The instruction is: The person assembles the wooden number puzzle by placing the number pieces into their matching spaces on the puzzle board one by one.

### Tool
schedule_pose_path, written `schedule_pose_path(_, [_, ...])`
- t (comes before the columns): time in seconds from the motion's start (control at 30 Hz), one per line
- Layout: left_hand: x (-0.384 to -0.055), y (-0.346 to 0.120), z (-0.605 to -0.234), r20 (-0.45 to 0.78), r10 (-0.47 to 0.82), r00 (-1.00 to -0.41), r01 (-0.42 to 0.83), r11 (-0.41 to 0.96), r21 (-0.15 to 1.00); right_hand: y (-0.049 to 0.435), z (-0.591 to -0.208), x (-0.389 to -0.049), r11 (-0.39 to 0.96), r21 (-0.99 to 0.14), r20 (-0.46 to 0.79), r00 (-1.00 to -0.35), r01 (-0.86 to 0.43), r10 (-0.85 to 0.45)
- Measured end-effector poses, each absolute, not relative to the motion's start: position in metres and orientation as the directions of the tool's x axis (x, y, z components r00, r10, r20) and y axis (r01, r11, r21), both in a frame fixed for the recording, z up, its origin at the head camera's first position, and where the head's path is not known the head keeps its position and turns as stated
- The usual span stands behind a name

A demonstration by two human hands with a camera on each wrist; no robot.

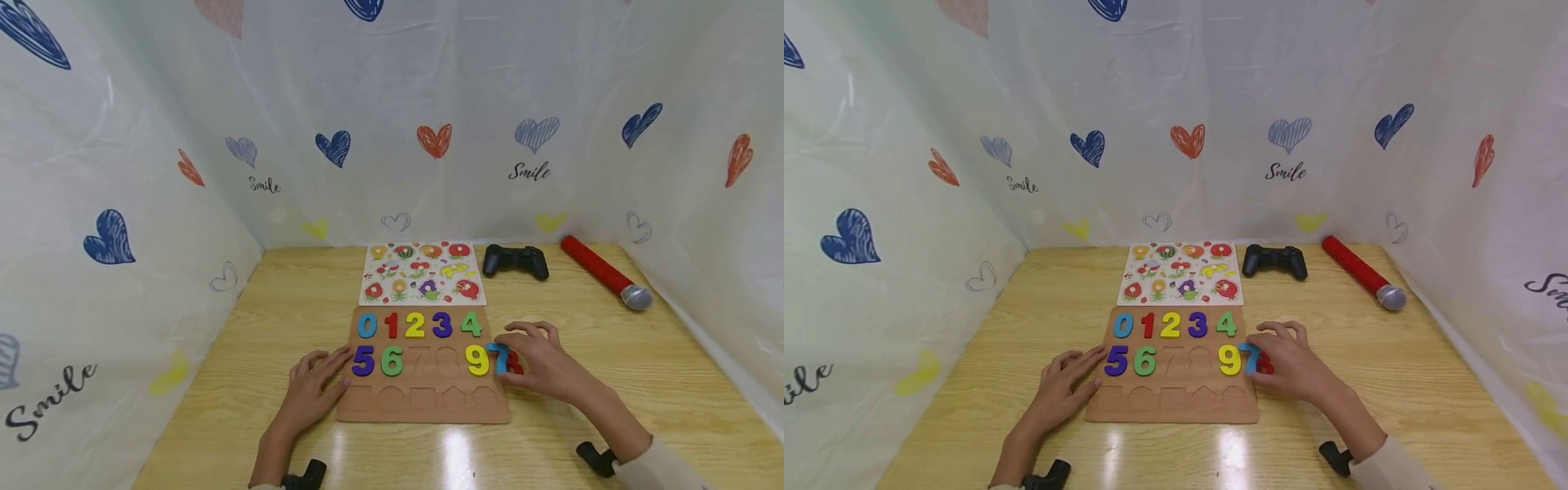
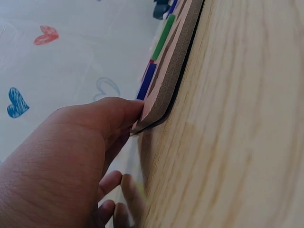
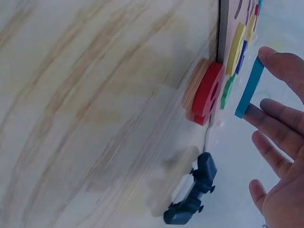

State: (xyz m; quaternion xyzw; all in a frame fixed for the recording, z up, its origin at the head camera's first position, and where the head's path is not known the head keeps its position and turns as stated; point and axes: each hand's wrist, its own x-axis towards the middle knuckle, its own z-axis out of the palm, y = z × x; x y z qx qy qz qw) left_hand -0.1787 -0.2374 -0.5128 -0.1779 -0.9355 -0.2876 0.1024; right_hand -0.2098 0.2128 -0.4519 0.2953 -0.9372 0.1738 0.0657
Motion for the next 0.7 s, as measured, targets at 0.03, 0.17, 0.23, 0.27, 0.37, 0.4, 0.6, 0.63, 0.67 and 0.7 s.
schedule_pose_path(0.03, [-0.179,-0.237,-0.512,0.295,0.273,-0.916,0.391,0.772,0.502,0.211,-0.451,-0.210,0.762,-0.285,0.233,-0.813,-0.582,-0.534])
schedule_pose_path(0.17, [-0.180,-0.238,-0.512,0.302,0.270,-0.914,0.393,0.772,0.500,0.205,-0.448,-0.212,0.753,-0.277,0.254,-0.801,-0.597,-0.542])
schedule_pose_path(0.23, [-0.180,-0.238,-0.512,0.302,0.273,-0.913,0.396,0.768,0.503,0.203,-0.447,-0.212,0.749,-0.282,0.251,-0.800,-0.599,-0.545])
schedule_pose_path(0.27, [-0.180,-0.238,-0.513,0.301,0.274,-0.913,0.397,0.767,0.505,0.201,-0.447,-0.212,0.748,-0.283,0.246,-0.800,-0.600,-0.548])
schedule_pose_path(0.37, [-0.178,-0.239,-0.514,0.298,0.274,-0.914,0.394,0.768,0.505,0.197,-0.448,-0.213,0.739,-0.296,0.238,-0.796,-0.605,-0.557])
schedule_pose_path(0.4, [-0.178,-0.239,-0.515,0.299,0.272,-0.915,0.393,0.770,0.502,0.196,-0.448,-0.213,0.735,-0.300,0.240,-0.794,-0.608,-0.558])
schedule_pose_path(0.6, [-0.179,-0.239,-0.516,0.310,0.272,-0.911,0.399,0.770,0.498,0.187,-0.448,-0.213,0.724,-0.299,0.260,-0.783,-0.621,-0.564])
schedule_pose_path(0.63, [-0.179,-0.239,-0.516,0.309,0.274,-0.911,0.400,0.769,0.498,0.186,-0.448,-0.213,0.723,-0.296,0.263,-0.781,-0.624,-0.566])
schedule_pose_path(0.67, [-0.179,-0.239,-0.515,0.307,0.275,-0.911,0.400,0.769,0.499,0.185,-0.448,-0.212,0.723,-0.293,0.264,-0.780,-0.625,-0.568])
schedule_pose_path(0.7, [-0.179,-0.238,-0.515,0.305,0.276,-0.911,0.400,0.769,0.499,0.184,-0.449,-0.212,0.723,-0.293,0.266,-0.779,-0.626,-0.567])
